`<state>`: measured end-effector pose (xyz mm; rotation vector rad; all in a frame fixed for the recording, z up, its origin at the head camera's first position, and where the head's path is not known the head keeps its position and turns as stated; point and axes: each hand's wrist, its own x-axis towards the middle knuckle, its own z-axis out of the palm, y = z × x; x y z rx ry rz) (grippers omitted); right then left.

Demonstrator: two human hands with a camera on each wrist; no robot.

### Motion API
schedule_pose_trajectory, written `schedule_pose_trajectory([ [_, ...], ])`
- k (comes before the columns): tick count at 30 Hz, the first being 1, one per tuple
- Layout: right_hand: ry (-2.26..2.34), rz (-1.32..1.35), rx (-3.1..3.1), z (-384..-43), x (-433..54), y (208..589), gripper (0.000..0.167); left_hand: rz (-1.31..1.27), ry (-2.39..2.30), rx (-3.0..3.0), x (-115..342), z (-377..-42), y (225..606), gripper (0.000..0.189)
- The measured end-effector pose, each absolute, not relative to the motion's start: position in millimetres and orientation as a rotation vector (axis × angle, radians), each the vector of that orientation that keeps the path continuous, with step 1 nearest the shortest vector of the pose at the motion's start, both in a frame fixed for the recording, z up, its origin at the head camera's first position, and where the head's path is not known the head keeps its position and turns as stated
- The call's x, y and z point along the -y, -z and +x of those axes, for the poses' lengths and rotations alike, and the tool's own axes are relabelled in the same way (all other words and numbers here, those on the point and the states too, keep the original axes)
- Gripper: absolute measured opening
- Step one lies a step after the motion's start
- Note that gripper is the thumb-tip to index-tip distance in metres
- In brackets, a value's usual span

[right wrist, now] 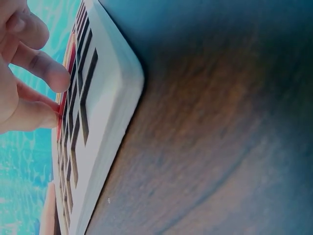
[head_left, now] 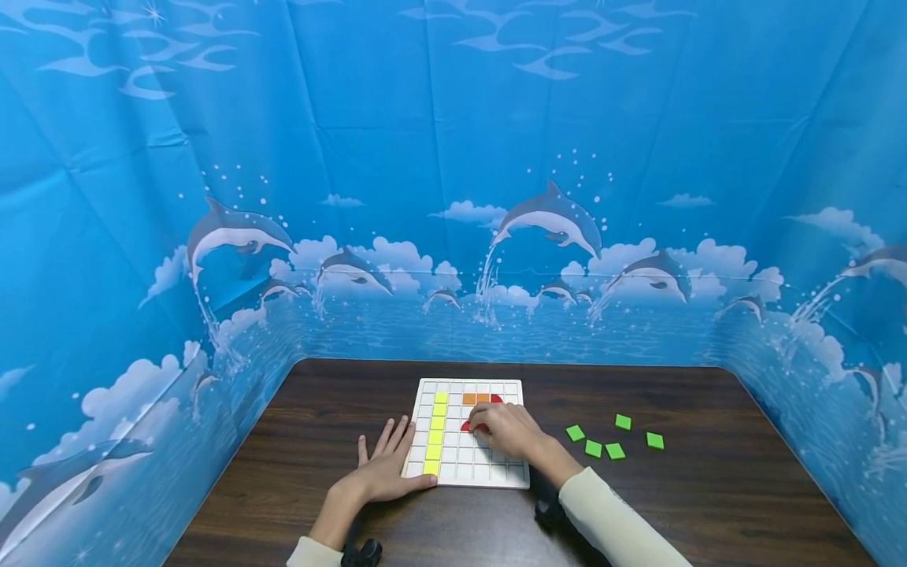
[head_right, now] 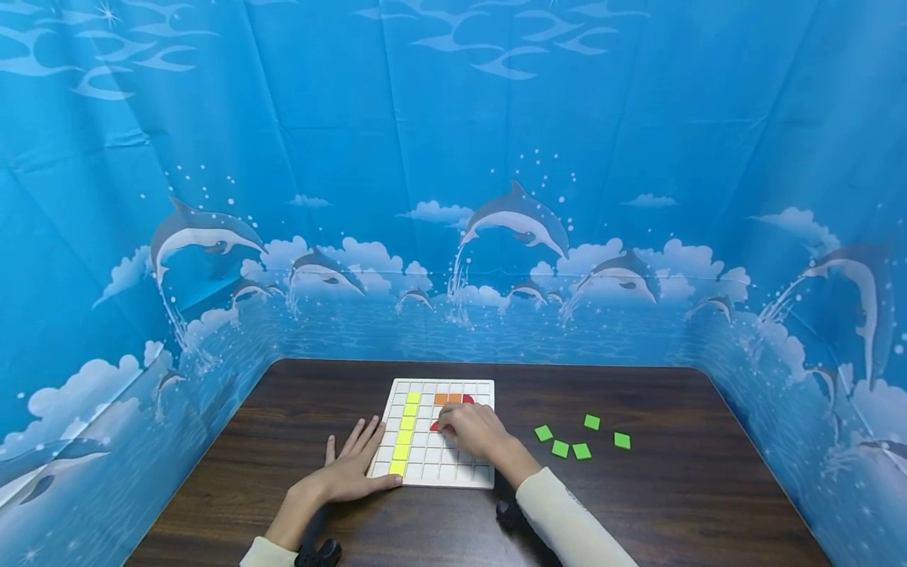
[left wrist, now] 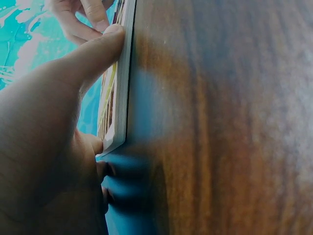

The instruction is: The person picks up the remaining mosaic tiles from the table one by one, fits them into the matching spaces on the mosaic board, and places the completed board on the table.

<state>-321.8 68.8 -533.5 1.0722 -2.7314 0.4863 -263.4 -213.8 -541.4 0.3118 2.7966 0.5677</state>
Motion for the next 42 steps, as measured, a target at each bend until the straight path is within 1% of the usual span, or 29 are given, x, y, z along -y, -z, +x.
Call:
schedule_pose_trajectory([
  [9,-0.493,1.043,2.705,-320,-75,534,0.011,0.346,-0.677,-2.808,217,-267,552,0.124],
  [17,-0.532,0.903,2.734,-314,-87,531,0.009,0.313,-0.593,-2.807,213,-266,547,0.121],
  [24,-0.548,0.795,2.745,-308,-105,530,0.011,0.311,-0.584,-2.793,210,-263,538,0.12],
  [28,-0.574,0.731,2.742,-303,-115,529,0.011,0.282,-0.534,-2.804,212,-263,540,0.12],
  [35,-0.571,0.61,2.76,-293,-138,526,0.015,0.289,-0.587,-2.788,212,-263,542,0.123],
  [42,-0.571,0.516,2.777,-286,-163,526,0.012,0.291,-0.565,-2.803,212,-263,541,0.119],
])
